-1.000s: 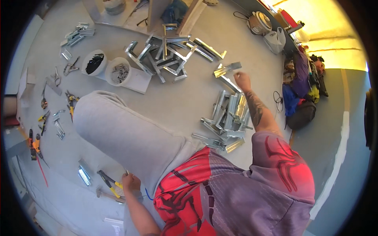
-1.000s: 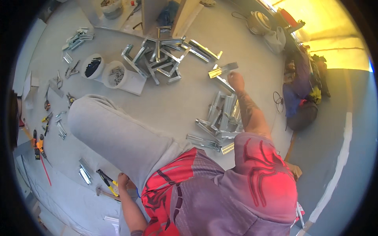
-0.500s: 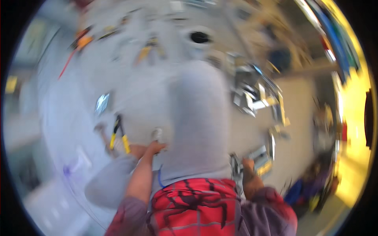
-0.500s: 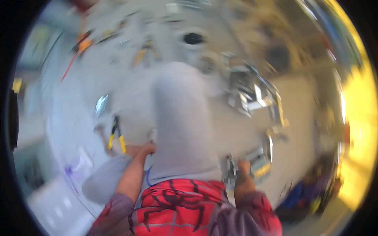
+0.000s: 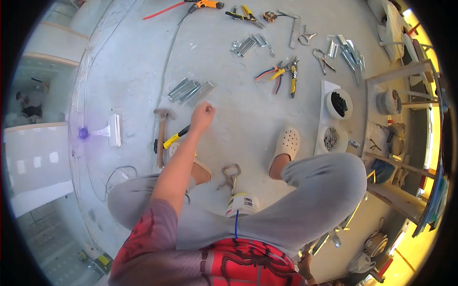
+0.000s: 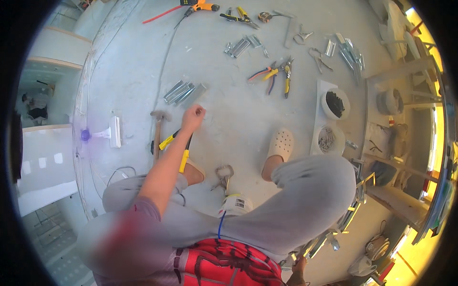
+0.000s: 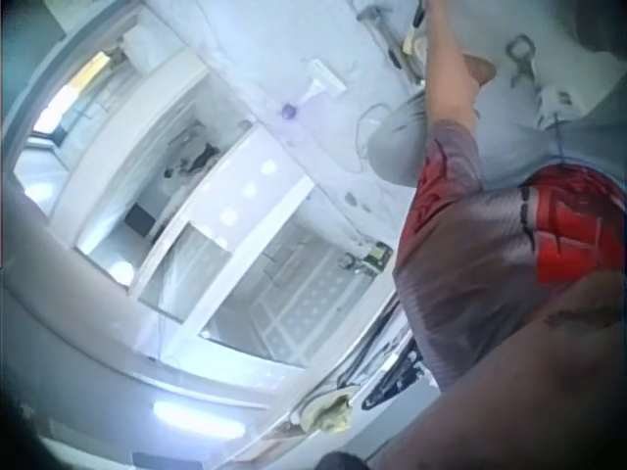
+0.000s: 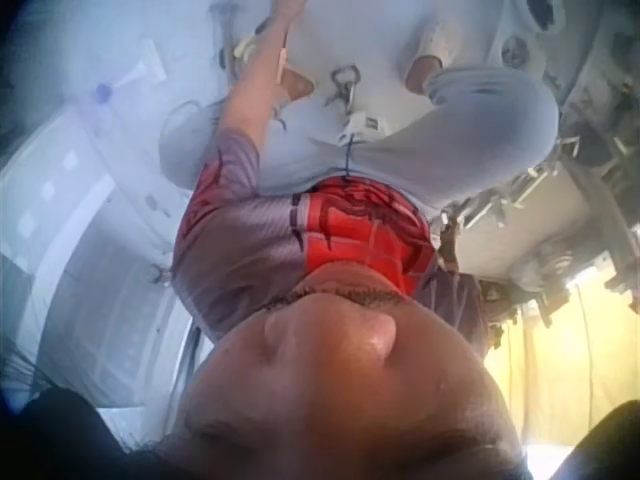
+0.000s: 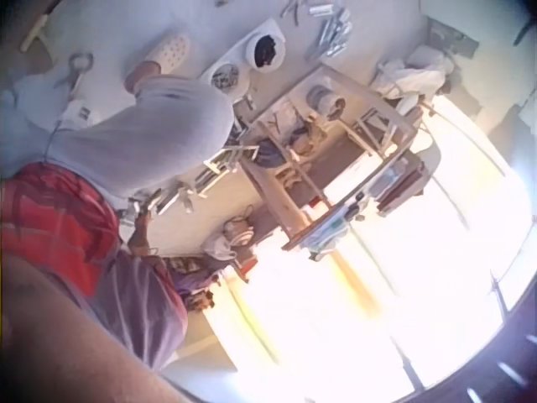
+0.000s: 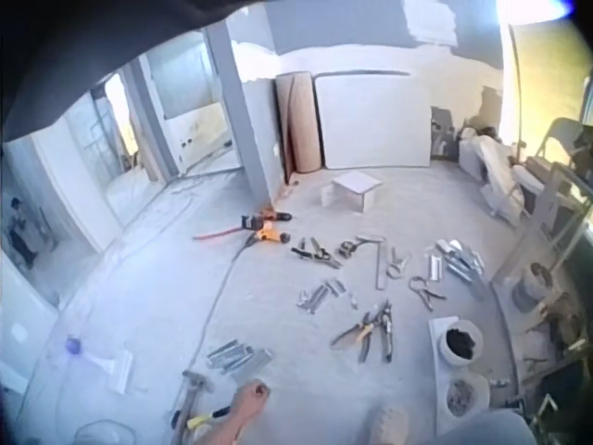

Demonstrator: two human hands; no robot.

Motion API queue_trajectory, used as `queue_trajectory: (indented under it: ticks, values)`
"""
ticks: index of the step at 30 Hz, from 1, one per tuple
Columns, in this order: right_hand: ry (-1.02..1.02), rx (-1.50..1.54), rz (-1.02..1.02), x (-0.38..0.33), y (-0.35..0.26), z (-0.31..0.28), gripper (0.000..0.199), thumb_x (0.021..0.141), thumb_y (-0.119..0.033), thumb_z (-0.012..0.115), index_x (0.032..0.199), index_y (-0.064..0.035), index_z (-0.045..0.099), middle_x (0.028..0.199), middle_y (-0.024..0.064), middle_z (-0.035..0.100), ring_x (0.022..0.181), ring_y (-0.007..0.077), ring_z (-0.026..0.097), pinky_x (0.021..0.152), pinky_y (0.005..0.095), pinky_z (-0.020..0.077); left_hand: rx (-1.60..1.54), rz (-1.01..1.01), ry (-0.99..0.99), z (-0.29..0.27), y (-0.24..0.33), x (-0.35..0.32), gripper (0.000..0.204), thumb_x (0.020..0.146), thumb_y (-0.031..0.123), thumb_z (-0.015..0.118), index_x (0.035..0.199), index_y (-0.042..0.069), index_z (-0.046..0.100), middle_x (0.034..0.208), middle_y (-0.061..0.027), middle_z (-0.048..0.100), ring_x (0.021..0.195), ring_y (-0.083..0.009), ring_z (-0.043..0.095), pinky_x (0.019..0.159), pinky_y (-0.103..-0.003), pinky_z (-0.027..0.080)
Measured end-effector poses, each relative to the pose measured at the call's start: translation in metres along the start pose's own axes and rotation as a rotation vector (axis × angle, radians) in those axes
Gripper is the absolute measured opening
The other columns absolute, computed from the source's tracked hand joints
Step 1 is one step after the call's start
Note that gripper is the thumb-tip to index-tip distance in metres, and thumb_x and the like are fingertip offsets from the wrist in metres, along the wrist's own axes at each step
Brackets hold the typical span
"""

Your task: Assemble metal frame components using clamps, a drill, and a rivet tool.

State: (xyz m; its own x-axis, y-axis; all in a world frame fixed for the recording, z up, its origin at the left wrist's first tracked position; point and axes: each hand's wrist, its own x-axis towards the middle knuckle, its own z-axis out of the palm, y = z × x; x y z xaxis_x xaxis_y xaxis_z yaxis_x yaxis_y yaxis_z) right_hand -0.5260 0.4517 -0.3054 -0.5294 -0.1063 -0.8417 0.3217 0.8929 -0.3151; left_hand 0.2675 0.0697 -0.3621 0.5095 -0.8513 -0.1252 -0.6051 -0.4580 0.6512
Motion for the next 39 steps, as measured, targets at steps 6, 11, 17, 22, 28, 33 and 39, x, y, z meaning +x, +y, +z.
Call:
queue_trajectory:
  ticks: [6, 11, 17, 22, 28, 33, 39]
  values:
    - [-0.091, -0.038, -0.106, -0.064, -0.063, 0.006, 0.032, 0.091, -0.040, 0.063, 0.101, -0.0113, 0.056, 0.070, 0.0017, 0.050, 0.064, 0.0129, 0.054, 0.050, 0.0320, 0.0457, 0.478, -0.128, 0.009, -0.004, -0.042, 0.059, 0.040, 0.077, 0.026, 0.073, 0.111, 0.015, 0.057, 0.116, -0.0080, 0.057, 0.115, -0.0315, 0.051, 0.095, -0.050, 0.043]
    - [0.120, -0.482, -0.536, -0.093, -0.157, 0.033, 0.038, 0.097, -0.044, 0.053, 0.104, -0.0069, 0.054, 0.071, 0.0021, 0.050, 0.058, 0.0111, 0.049, 0.052, 0.0277, 0.0438, 0.555, -0.119, 0.172, 0.017, -0.063, 0.066, 0.039, 0.074, 0.027, 0.075, 0.105, 0.012, 0.058, 0.114, -0.0104, 0.057, 0.115, -0.0313, 0.051, 0.098, -0.049, 0.040]
    - [0.397, -0.807, -1.449, -0.174, -0.365, 0.136, 0.055, 0.100, -0.027, 0.049, 0.144, 0.0031, 0.034, 0.133, 0.0254, 0.048, 0.122, 0.0373, 0.048, 0.102, 0.0429, 0.0372, 0.309, -0.237, -0.035, -0.022, -0.034, 0.055, 0.043, 0.075, 0.023, 0.073, 0.110, 0.004, 0.058, 0.112, -0.0161, 0.060, 0.104, -0.0341, 0.059, 0.093, -0.048, 0.046]
    - [0.299, -0.825, -1.989, -0.343, -0.507, 0.285, 0.053, 0.101, -0.022, 0.045, 0.144, 0.0051, 0.033, 0.150, 0.0234, 0.033, 0.140, 0.0354, 0.030, 0.115, 0.0419, 0.0229, -1.311, -0.210, -0.285, -0.088, 0.054, 0.026, 0.054, 0.077, 0.028, 0.066, 0.122, 0.000, 0.053, 0.105, -0.0180, 0.064, 0.084, -0.0345, 0.065, 0.081, -0.046, 0.051]
    - [-0.542, -0.985, -2.115, -0.496, -0.474, 0.456, 0.054, 0.098, -0.035, 0.050, 0.138, 0.0005, 0.044, 0.136, 0.0230, 0.052, 0.126, 0.0329, 0.051, 0.103, 0.0398, 0.0405, -1.653, 0.295, -0.905, -0.188, 0.181, -0.029, 0.063, 0.095, 0.049, 0.039, 0.136, 0.001, 0.042, 0.100, -0.0131, 0.062, 0.086, -0.0264, 0.063, 0.078, -0.041, 0.050]
    - [-1.288, -1.005, -1.484, -0.515, -0.413, 0.501, 0.050, 0.099, -0.038, 0.045, 0.133, -0.0013, 0.048, 0.111, 0.0085, 0.060, 0.096, 0.0167, 0.058, 0.089, 0.0297, 0.0470, -1.258, 0.118, -0.755, -0.227, 0.222, -0.117, 0.070, 0.099, 0.059, 0.027, 0.135, 0.001, 0.043, 0.099, -0.0126, 0.062, 0.081, -0.0224, 0.062, 0.076, -0.040, 0.051]
    - [-1.675, -0.990, -1.204, -0.511, -0.389, 0.503, 0.042, 0.099, -0.037, 0.040, 0.121, -0.0040, 0.053, 0.096, 0.0007, 0.056, 0.081, 0.0098, 0.051, 0.076, 0.0261, 0.0464, -1.331, 0.095, -0.721, -0.236, 0.225, -0.159, 0.065, 0.101, 0.054, 0.027, 0.136, 0.002, 0.042, 0.098, -0.0125, 0.062, 0.076, -0.0216, 0.063, 0.070, -0.036, 0.052]
